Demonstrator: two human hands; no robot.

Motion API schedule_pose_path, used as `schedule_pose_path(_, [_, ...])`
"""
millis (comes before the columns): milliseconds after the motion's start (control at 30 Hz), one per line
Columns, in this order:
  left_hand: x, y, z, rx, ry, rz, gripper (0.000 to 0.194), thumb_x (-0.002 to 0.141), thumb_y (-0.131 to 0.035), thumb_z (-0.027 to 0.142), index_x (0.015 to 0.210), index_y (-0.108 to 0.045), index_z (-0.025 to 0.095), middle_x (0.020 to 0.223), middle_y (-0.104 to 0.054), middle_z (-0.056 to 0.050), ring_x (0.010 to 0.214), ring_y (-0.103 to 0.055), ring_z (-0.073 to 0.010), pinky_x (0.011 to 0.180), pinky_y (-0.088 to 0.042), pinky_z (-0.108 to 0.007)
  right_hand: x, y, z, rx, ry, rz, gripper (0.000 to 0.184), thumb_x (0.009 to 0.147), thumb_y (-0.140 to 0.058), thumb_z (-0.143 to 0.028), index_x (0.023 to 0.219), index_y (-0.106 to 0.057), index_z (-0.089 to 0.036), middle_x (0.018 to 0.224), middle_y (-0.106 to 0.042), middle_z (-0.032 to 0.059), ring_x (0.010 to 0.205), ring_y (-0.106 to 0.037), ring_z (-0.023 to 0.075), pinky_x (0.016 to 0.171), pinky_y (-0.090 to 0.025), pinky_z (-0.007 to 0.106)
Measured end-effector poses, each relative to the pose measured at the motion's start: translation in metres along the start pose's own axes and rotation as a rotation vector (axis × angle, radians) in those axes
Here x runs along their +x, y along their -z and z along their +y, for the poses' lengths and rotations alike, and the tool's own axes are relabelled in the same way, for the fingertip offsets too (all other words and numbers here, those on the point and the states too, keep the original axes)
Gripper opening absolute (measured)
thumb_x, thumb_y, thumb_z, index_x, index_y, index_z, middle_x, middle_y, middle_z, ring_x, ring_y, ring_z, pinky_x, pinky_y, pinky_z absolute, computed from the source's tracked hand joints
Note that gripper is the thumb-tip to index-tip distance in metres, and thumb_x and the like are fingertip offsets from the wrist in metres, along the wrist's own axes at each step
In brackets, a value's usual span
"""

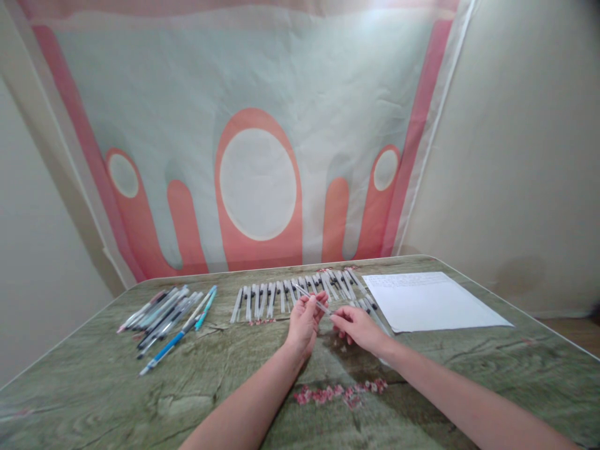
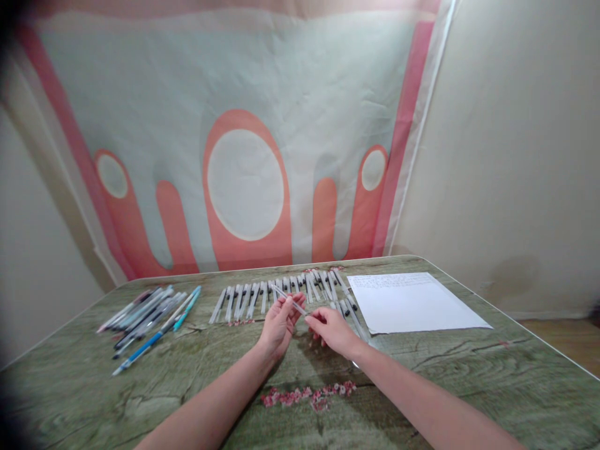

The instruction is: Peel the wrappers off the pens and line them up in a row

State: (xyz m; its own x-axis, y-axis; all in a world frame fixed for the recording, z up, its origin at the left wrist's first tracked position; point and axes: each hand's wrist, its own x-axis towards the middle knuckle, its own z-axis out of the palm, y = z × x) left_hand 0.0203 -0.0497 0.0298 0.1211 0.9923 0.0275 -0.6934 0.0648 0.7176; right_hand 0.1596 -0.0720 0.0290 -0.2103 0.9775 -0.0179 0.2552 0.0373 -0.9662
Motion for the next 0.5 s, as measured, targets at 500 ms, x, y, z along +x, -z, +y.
schedule_pose_path(500, [0.0005,0.0005,0.0004,-0.04,0.022,-0.015,0.016,0.073,-0.058,0.022,0.08,-0.045,0.016,0.103,-0.06,-0.01,0.1,-0.054,-0.0173,0.091,-0.037,-0.032,-0.0041,0.0009,-0.0084,0.178,-0.037,0.025,0.042,0.079,-0.034,-0.056,0.074,-0.054,-0.019,0.065,-0.055,0.0039,0.055,-0.053,0.0136,0.041,-0.037,0.023])
